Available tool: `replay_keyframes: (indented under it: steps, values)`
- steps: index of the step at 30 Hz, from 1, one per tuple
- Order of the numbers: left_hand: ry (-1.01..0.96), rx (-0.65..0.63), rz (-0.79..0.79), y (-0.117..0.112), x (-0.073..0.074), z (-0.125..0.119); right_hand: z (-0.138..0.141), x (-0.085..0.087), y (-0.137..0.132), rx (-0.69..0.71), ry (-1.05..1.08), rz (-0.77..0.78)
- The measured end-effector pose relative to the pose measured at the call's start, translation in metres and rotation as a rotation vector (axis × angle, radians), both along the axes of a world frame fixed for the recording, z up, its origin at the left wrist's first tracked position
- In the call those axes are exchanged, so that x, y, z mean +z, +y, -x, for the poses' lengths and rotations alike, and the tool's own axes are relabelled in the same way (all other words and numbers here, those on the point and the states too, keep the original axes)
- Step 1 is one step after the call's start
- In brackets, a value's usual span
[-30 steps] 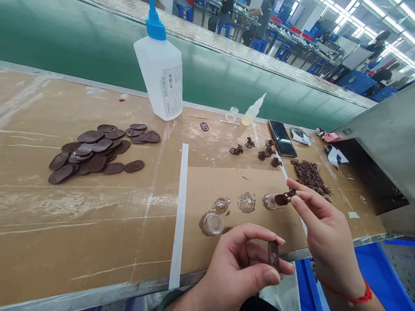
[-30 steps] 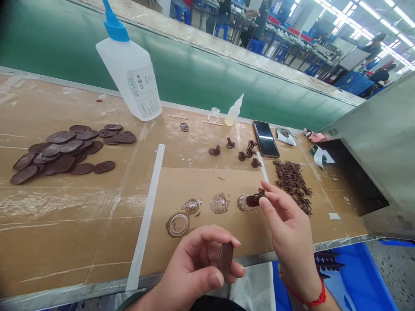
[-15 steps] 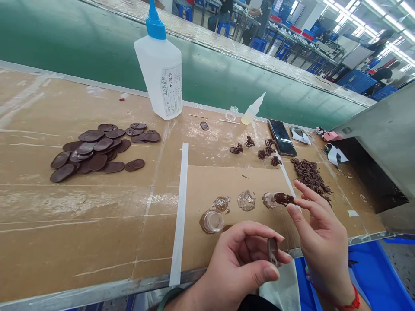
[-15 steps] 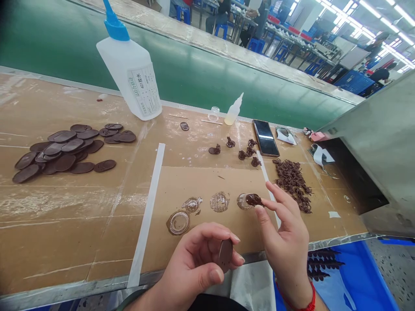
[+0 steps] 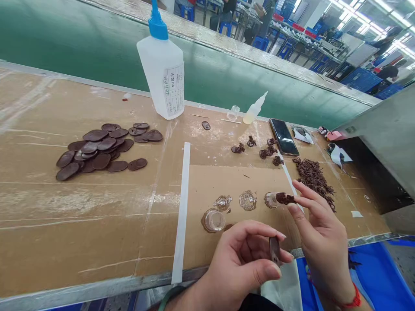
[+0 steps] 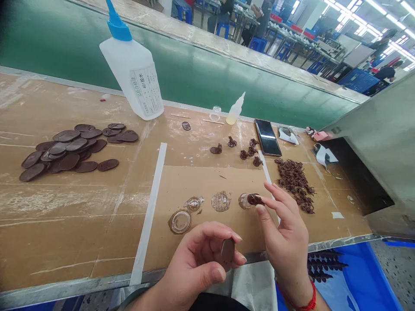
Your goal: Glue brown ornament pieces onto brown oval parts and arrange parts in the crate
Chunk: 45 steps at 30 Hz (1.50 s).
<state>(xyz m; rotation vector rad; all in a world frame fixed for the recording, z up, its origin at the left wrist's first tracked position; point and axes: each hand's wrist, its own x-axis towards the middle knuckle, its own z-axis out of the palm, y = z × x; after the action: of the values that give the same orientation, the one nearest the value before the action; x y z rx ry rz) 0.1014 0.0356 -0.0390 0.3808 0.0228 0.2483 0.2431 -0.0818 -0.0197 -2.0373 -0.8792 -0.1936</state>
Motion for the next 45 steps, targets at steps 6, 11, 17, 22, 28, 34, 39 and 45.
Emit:
replay_keyframes:
  steps: [6,11,17,22,28,34,39,45]
  values:
    - [0.003,-0.001,-0.016,0.001,0.000,0.000,-0.001,0.001,-0.002,0.018,-0.025,0.020]
    - [-0.010,0.008,-0.030,0.001,0.000,0.000,-0.002,0.002,-0.001,0.032,-0.055,0.036]
    - [0.001,0.005,-0.023,0.001,0.000,0.000,-0.002,0.003,-0.001,0.039,-0.022,0.040]
    - [0.019,0.008,-0.021,0.001,0.000,0.000,0.002,0.001,-0.001,-0.034,0.040,0.015]
    - [0.008,0.018,-0.058,0.001,0.000,0.000,0.010,-0.005,0.001,-0.105,0.061,-0.050]
    - [0.009,0.041,-0.086,0.001,0.000,0.001,0.011,-0.006,0.002,-0.090,0.079,-0.070]
    - [0.005,0.048,-0.098,0.001,-0.001,0.002,0.011,-0.007,0.003,-0.081,0.059,-0.078]
    - [0.011,0.055,-0.111,0.002,0.000,0.002,0.011,-0.006,0.003,-0.083,0.044,-0.073]
